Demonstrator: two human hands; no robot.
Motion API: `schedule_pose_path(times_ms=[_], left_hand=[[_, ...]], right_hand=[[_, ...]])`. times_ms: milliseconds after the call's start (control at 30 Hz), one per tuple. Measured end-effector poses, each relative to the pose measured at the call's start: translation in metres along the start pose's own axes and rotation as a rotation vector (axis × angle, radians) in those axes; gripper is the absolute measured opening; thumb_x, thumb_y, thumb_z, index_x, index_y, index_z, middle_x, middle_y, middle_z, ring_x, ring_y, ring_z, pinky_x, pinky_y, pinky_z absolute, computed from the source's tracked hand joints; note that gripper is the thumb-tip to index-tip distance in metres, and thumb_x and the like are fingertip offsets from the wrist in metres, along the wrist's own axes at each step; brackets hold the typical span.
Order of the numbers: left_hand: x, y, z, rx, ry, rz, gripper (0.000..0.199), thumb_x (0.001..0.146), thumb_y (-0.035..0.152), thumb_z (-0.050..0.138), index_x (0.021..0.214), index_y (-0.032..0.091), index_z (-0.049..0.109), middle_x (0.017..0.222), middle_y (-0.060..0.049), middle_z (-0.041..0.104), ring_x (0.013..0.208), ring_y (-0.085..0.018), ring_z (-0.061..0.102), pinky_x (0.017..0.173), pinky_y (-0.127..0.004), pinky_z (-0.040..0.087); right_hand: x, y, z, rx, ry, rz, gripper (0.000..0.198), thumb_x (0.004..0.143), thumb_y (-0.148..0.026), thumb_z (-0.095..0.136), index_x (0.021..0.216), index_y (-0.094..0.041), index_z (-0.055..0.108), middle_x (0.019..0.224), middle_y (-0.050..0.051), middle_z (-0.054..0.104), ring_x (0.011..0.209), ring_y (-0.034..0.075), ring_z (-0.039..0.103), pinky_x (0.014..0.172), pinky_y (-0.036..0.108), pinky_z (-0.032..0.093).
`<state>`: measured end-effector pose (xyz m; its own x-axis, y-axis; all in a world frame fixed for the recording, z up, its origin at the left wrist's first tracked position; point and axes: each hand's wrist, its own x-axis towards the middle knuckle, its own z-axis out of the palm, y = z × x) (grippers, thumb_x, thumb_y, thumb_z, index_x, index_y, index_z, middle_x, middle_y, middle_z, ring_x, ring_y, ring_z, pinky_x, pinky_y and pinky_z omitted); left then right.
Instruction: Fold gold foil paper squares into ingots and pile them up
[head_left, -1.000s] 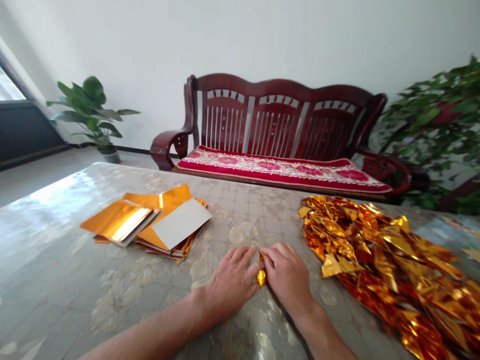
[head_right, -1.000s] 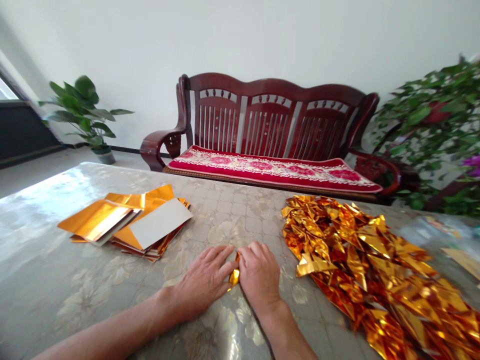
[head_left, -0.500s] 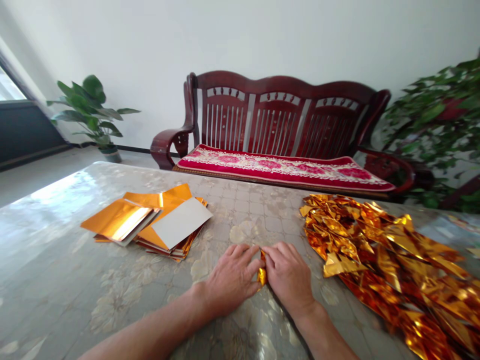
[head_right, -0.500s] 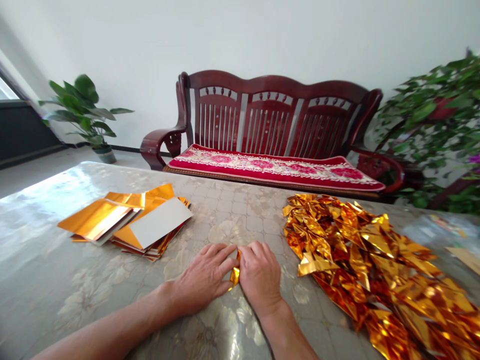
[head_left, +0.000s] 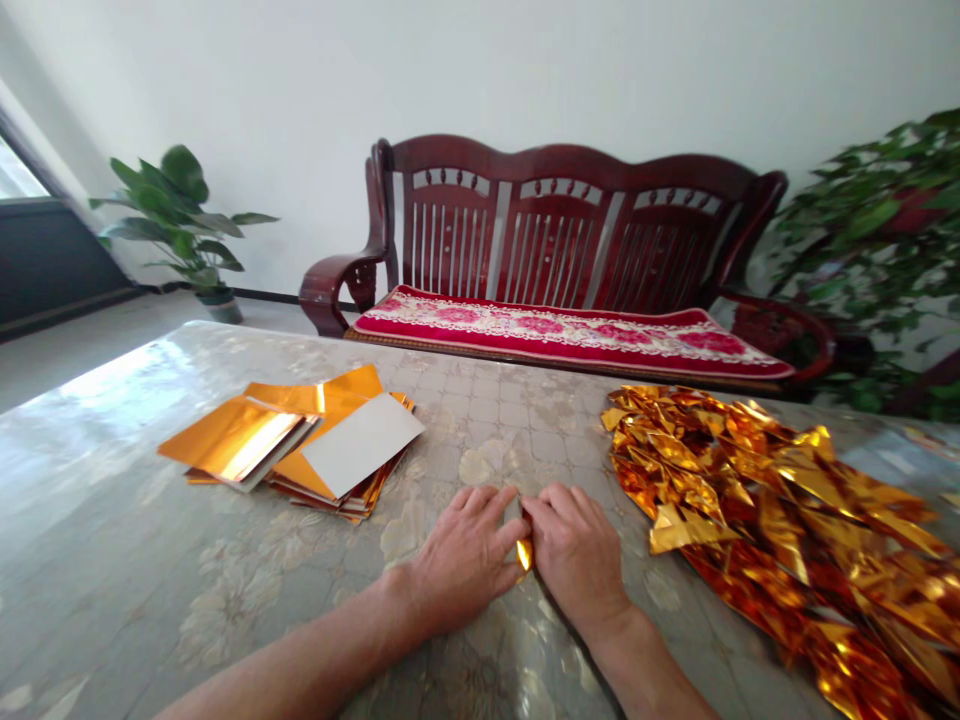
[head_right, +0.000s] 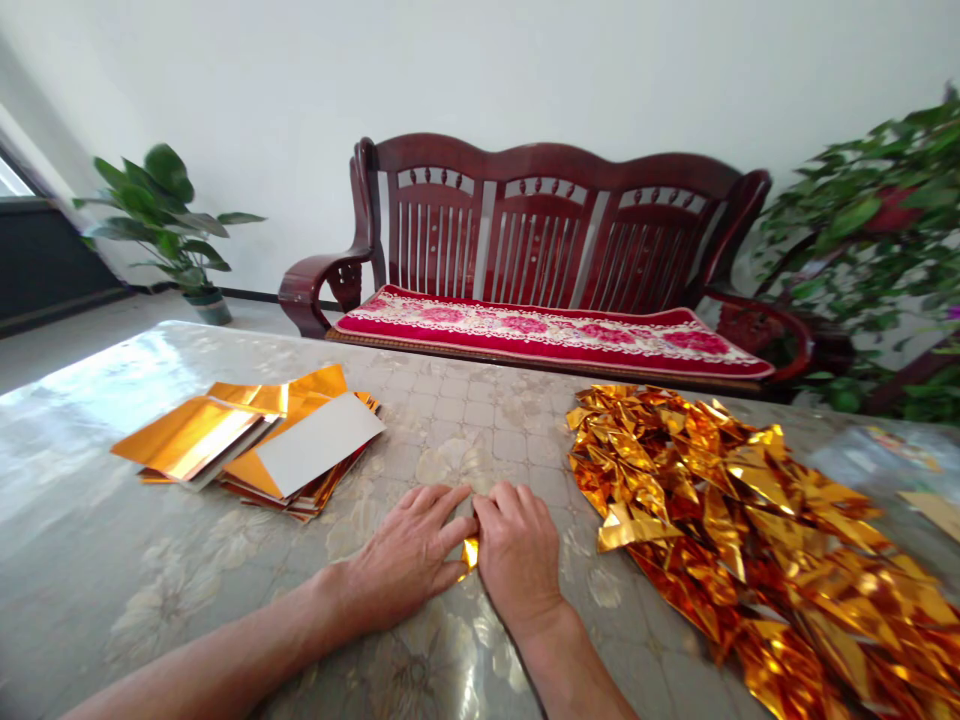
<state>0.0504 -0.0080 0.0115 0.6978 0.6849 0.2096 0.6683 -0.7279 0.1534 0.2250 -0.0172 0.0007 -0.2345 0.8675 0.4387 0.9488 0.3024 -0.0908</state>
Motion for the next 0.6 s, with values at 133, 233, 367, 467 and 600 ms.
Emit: schedule_pose_path(times_ms=[133,233,367,467,600], left_hand=[[0.0003,0.0,-0.0005,0.001,-0.004,0.002,0.032,0.093,0.036,0.058,0.123,0.026,0.054,0.139,-0.006,0.048,0.123,-0.026,0.044,0.105,-0.043,0.041],[0.0007,0.0006,-0.0014,0.003,-0.01,0.003,0.033,0.093,0.035,0.058,0.124,0.025,0.053,0.14,-0.007,0.048,0.123,-0.026,0.045,0.105,-0.043,0.042],[0.0011,0.0017,-0.0026,0.002,-0.015,0.003,0.034,0.093,0.034,0.057,0.125,0.025,0.052,0.139,-0.007,0.048,0.123,-0.027,0.045,0.105,-0.044,0.042],[0.0011,0.0021,-0.0029,-0.003,-0.02,0.006,0.036,0.092,0.033,0.059,0.126,0.025,0.051,0.138,-0.007,0.049,0.123,-0.027,0.045,0.104,-0.044,0.043],[0.0008,0.0021,-0.0022,-0.001,-0.018,0.006,0.033,0.093,0.033,0.058,0.124,0.024,0.052,0.138,-0.006,0.049,0.123,-0.027,0.045,0.104,-0.044,0.043]], right_hand=[[-0.0005,-0.0003,0.0007,-0.017,-0.008,-0.005,0.015,0.091,-0.016,0.058,0.091,-0.025,0.069,0.082,0.004,0.062,0.083,0.021,0.05,0.075,0.033,0.033],[-0.0006,-0.0003,0.0015,-0.02,-0.016,-0.002,0.015,0.089,-0.014,0.059,0.092,-0.025,0.069,0.083,0.003,0.061,0.083,0.021,0.05,0.076,0.033,0.034],[-0.0004,-0.0014,0.0007,-0.02,-0.032,0.002,0.013,0.09,-0.014,0.06,0.09,-0.024,0.069,0.084,0.003,0.061,0.084,0.02,0.051,0.076,0.032,0.034],[-0.0002,-0.0027,-0.0011,-0.021,-0.052,-0.002,0.013,0.091,-0.014,0.059,0.091,-0.023,0.068,0.084,0.003,0.061,0.083,0.02,0.051,0.075,0.031,0.034],[-0.0002,-0.0036,-0.0015,-0.02,-0.064,0.002,0.014,0.091,-0.013,0.059,0.091,-0.022,0.068,0.085,0.003,0.061,0.084,0.019,0.052,0.075,0.03,0.034]])
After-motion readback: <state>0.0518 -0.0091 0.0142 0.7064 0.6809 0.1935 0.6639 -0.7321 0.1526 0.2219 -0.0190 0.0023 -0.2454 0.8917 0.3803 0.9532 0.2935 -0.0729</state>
